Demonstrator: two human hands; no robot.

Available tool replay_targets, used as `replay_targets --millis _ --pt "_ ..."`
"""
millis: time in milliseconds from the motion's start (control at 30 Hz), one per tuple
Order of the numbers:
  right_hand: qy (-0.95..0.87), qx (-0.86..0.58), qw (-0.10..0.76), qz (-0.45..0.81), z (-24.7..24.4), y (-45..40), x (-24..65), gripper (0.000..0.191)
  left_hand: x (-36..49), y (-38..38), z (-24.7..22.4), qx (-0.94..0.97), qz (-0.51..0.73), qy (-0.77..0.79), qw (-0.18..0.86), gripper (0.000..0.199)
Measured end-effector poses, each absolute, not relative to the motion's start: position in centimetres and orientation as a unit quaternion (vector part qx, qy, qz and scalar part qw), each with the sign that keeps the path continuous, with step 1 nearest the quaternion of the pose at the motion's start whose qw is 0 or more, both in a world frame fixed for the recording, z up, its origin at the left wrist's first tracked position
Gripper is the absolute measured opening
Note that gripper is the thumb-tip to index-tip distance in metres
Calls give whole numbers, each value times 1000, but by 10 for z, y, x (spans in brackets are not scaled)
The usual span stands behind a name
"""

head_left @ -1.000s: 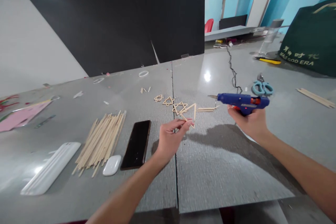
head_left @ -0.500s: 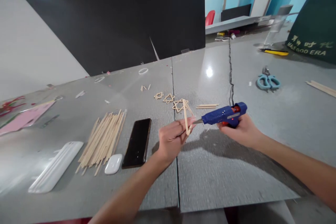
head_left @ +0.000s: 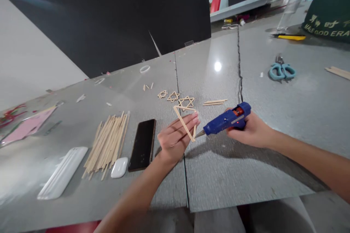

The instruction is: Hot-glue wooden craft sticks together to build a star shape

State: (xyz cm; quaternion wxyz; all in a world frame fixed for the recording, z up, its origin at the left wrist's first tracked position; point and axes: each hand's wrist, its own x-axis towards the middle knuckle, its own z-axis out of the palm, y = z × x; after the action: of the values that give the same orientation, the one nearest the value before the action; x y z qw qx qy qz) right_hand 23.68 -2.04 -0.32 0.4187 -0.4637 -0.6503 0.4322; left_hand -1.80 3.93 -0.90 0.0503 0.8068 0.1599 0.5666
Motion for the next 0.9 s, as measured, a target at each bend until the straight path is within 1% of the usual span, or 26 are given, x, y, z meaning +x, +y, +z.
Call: replay_targets --millis 267,500,900 --pt "-649 -458 409 449 0 -22 236 16 -20 39 -7 819 552 150 46 49" --pt "-639 -455 420 456 -7 -22 236 16 -20 40 -9 820 552 147 41 53" --pt "-659 -434 423 444 -2 -21 236 11 -20 40 -8 820 551 148 36 51"
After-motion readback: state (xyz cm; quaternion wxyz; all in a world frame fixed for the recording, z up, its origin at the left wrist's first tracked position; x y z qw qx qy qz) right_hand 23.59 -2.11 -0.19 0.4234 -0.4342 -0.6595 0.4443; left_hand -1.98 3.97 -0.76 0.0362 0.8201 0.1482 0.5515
